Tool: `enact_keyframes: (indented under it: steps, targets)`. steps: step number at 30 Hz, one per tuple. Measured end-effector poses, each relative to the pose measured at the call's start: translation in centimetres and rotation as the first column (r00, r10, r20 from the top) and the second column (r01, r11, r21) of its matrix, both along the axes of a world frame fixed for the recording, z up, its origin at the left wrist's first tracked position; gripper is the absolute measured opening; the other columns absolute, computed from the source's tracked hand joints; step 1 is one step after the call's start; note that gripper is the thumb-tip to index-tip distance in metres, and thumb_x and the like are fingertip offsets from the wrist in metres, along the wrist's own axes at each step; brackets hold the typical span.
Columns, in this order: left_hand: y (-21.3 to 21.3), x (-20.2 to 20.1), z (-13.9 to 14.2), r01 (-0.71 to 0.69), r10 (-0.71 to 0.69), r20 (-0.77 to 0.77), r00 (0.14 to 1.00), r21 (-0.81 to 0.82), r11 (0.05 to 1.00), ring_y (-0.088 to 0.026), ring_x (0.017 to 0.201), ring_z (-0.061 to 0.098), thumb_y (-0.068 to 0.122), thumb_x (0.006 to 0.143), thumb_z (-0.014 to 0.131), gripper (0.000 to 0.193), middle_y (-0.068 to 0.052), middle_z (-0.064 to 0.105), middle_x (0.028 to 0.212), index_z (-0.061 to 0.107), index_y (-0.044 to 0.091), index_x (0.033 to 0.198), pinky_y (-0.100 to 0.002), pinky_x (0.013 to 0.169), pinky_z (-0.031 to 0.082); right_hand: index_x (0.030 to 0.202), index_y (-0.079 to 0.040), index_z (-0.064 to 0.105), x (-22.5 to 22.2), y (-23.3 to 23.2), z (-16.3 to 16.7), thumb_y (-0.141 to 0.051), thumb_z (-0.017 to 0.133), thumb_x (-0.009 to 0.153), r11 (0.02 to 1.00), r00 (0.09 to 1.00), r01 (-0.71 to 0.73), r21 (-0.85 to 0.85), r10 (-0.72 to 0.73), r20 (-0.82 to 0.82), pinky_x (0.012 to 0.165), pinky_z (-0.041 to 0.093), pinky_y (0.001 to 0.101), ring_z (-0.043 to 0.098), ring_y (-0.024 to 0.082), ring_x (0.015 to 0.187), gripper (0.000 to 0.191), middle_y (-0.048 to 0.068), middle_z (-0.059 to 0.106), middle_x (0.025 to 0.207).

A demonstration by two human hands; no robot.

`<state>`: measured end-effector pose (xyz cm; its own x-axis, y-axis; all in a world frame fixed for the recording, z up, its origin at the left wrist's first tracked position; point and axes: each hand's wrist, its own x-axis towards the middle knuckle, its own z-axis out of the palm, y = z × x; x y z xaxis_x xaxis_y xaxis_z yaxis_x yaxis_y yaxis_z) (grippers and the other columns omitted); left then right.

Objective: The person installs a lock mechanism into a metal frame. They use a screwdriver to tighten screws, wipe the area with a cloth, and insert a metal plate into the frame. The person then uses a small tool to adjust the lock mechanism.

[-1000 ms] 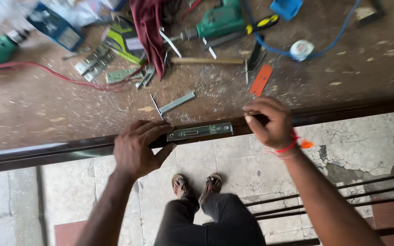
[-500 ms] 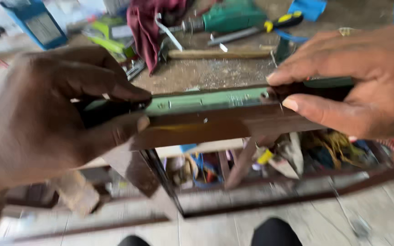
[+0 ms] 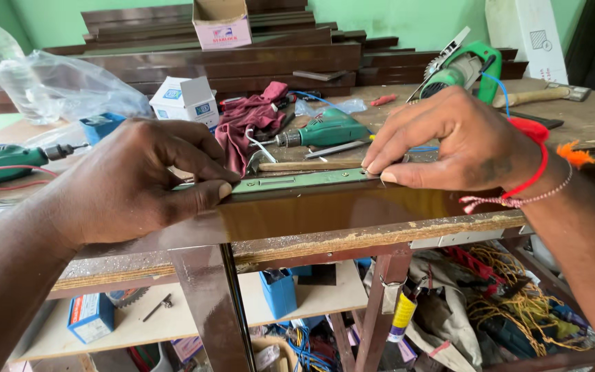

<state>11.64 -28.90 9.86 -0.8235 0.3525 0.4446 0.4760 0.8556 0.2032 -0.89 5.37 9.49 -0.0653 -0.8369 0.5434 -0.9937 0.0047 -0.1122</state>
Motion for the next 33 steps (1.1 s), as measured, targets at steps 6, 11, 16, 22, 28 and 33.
enact_keyframes:
  steps: [6,11,16,22,28,33]
  targets:
    - [-0.2,0.3,-0.1,0.025,-0.037,-0.097,0.995,-0.117,0.993,-0.02,0.067,0.072,0.019,0.082,0.076,0.013,-0.004,0.076,0.084,0.081,0.009,0.087,-0.035,0.063,0.056,0.09,-0.007,0.08,0.7,-1.0,0.9,-0.009,0.079,0.078,0.999,0.981,0.025,0.045,-0.016,-0.192,0.082,0.059,0.0332,0.077,0.018,0.075,0.012,0.006,0.08,0.087]
    - [-0.2,0.3,0.5,0.178,-0.201,-0.175,0.964,-0.136,0.975,-0.023,0.064,0.071,0.011,0.081,0.075,0.009,-0.009,0.073,0.078,0.08,0.003,0.085,-0.037,0.057,0.055,0.088,-0.007,0.081,1.2,-1.7,1.4,-0.006,0.08,0.074,0.998,0.974,0.053,0.042,-0.043,-0.221,0.064,0.059,0.0302,0.075,0.018,0.069,0.014,0.007,0.079,0.082]
    - [0.2,0.8,0.0,0.151,-0.189,-0.225,0.956,-0.179,0.972,-0.024,0.068,0.071,0.011,0.084,0.074,0.013,-0.01,0.073,0.083,0.079,0.004,0.093,-0.038,0.06,0.057,0.089,-0.007,0.08,1.6,-1.8,0.9,-0.004,0.079,0.074,0.999,0.967,0.047,0.013,-0.042,-0.253,0.061,0.058,0.0288,0.074,0.018,0.068,0.015,0.007,0.078,0.08]
    - [-0.3,0.3,0.2,0.205,-0.244,-0.207,0.947,-0.193,0.96,-0.023,0.071,0.073,0.013,0.082,0.077,0.014,-0.009,0.074,0.087,0.08,0.004,0.092,-0.037,0.062,0.058,0.09,-0.007,0.081,1.5,-2.0,2.0,-0.006,0.079,0.074,0.995,0.981,0.011,0.097,0.008,-0.196,0.059,0.059,0.0284,0.076,0.018,0.066,0.017,0.007,0.08,0.085]
    - [-0.5,-0.1,0.4,0.287,-0.33,-0.218,0.919,-0.208,0.935,-0.023,0.075,0.073,0.01,0.082,0.077,0.011,-0.009,0.073,0.086,0.079,0.004,0.09,-0.037,0.064,0.058,0.087,-0.01,0.084,1.6,-2.8,2.8,-0.01,0.077,0.073,0.941,0.971,0.209,0.266,-0.166,-0.173,0.048,0.052,0.0288,0.07,0.014,0.054,0.016,0.004,0.078,0.072]
    - [-0.4,0.1,0.3,0.218,-0.258,-0.218,0.941,-0.193,0.957,-0.023,0.071,0.074,0.012,0.081,0.077,0.01,-0.008,0.074,0.084,0.079,0.004,0.088,-0.037,0.061,0.057,0.082,-0.007,0.081,2.0,-3.0,2.4,-0.01,0.073,0.07,0.936,0.964,0.262,0.235,-0.242,-0.114,0.043,0.053,0.0289,0.069,0.015,0.048,0.015,0.004,0.077,0.07]
